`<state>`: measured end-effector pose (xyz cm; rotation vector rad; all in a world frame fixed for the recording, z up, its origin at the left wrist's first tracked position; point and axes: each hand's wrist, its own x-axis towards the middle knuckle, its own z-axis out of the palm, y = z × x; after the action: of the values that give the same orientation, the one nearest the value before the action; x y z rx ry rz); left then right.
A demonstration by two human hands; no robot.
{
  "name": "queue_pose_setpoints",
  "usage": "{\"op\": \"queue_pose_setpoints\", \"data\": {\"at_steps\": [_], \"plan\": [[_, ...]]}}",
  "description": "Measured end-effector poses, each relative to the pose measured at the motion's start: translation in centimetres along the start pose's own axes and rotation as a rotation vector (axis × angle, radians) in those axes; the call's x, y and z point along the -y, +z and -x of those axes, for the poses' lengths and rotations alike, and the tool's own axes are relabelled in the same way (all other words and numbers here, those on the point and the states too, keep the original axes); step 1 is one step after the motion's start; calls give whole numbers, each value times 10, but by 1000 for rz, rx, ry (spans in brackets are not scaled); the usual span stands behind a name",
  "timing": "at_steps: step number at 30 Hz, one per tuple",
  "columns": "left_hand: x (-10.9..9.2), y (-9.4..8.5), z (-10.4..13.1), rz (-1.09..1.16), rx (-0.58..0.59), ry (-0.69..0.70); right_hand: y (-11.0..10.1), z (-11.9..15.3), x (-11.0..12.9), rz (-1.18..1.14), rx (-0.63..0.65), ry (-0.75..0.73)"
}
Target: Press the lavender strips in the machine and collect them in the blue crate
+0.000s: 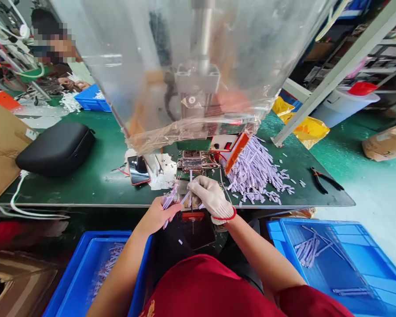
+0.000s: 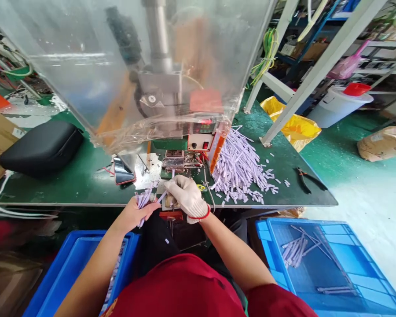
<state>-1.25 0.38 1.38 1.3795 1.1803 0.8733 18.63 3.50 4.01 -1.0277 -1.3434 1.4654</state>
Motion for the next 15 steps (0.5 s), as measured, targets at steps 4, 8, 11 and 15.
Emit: {"op": "queue_pose_setpoints", "data": {"at_steps": [4,8,11,15], "plan": [[7,-13,16,236,135,-80,-64,-8,5,-182,-438,-146],[15,-30,22,577,-31,-125,-183,-17,13,-27,-809,-268],[14,-20,8,707,-126,-92,-247,-35,11,416,-774,-55],[13,16,-21,644,-181,-103,-277,-73,7,1131,-671,259]]}}
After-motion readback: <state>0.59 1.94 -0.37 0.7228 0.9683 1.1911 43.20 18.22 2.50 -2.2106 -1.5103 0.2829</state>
